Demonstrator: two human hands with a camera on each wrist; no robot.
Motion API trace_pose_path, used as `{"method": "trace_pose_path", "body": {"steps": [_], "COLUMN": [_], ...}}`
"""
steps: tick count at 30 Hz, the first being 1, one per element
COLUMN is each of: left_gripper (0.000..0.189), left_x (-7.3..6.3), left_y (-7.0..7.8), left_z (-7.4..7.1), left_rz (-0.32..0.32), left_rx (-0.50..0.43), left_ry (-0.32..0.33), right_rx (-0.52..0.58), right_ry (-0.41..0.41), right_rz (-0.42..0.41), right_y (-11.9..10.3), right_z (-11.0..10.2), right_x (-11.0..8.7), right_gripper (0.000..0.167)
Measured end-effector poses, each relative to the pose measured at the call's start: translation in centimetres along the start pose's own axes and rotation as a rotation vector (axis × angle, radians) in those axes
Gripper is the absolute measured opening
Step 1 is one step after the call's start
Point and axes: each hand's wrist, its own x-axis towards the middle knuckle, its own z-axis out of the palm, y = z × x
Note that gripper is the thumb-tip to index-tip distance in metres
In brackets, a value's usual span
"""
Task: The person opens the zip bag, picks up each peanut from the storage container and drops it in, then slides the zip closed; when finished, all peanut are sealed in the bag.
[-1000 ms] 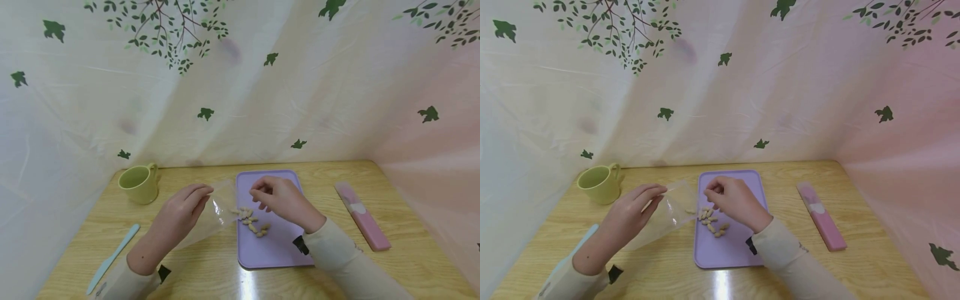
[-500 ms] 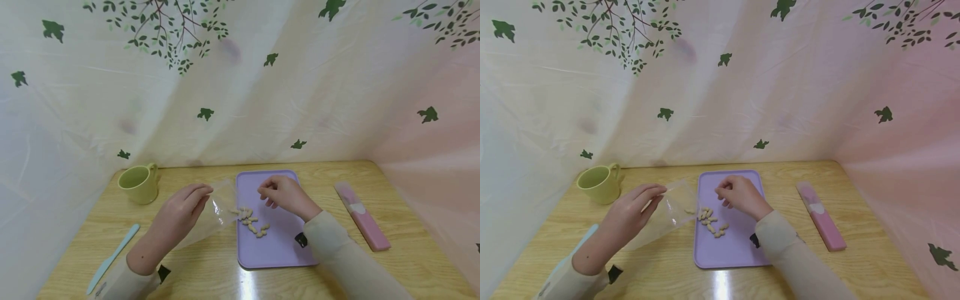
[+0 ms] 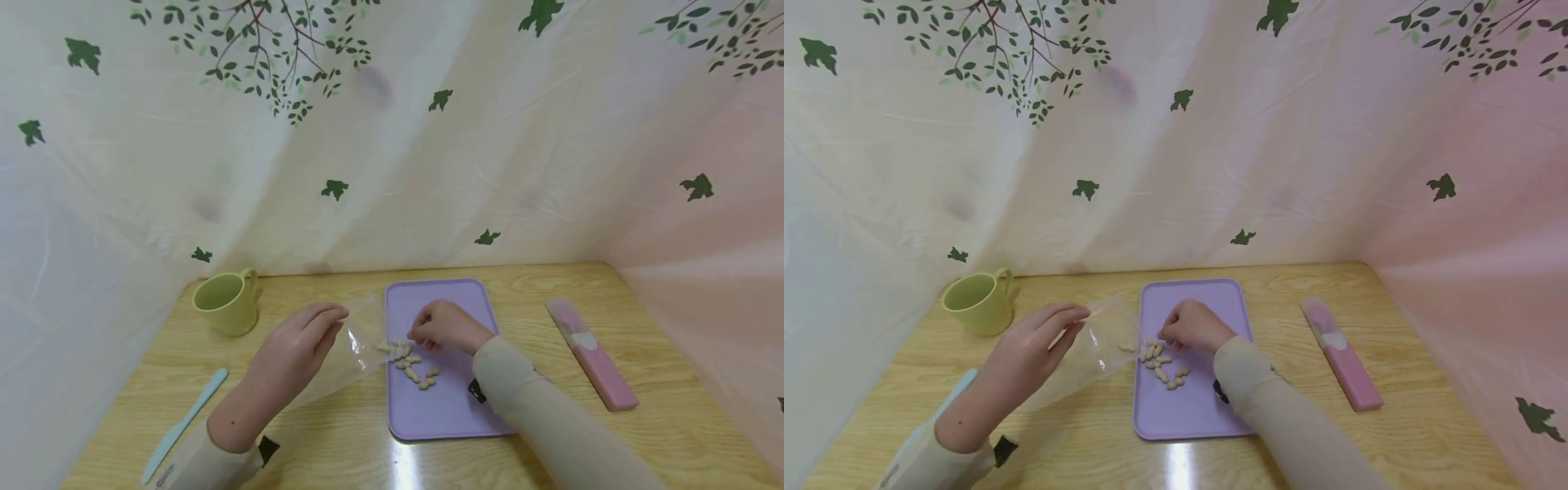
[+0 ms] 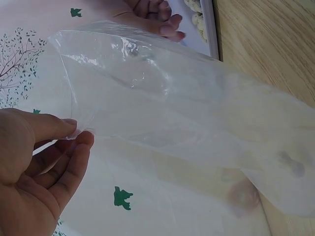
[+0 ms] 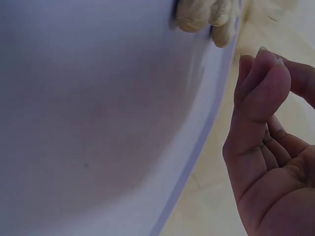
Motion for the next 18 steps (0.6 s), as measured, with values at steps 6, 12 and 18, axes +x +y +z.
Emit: {"method": "trace_pose_path", "body": {"steps": [6,12,18], "left_gripper": [0.031,0.031,0.031], "left_x": [0.1,0.1,0.1], "left_y": [0.0,-0.1,-0.2], "left_z": [0.0,0.0,0.0], "left_rz": [0.005,0.008,0.01], "left_rx": [-0.009,-0.014,-0.018], "left_ry": [0.005,-0.001,-0.001], "right_rx": [-0.09,-0.143,-0.161], "right_ry": [-0.036,-0.063,-0.065], "right_rz": [0.003,0.007,0.022], "right_y": [0.0,0.0,0.0], "right_z": [0.5,1.0,1.5], "right_x": [0.6,0.9,1.2], "right_gripper": [0.008,0.007,0.009]}}
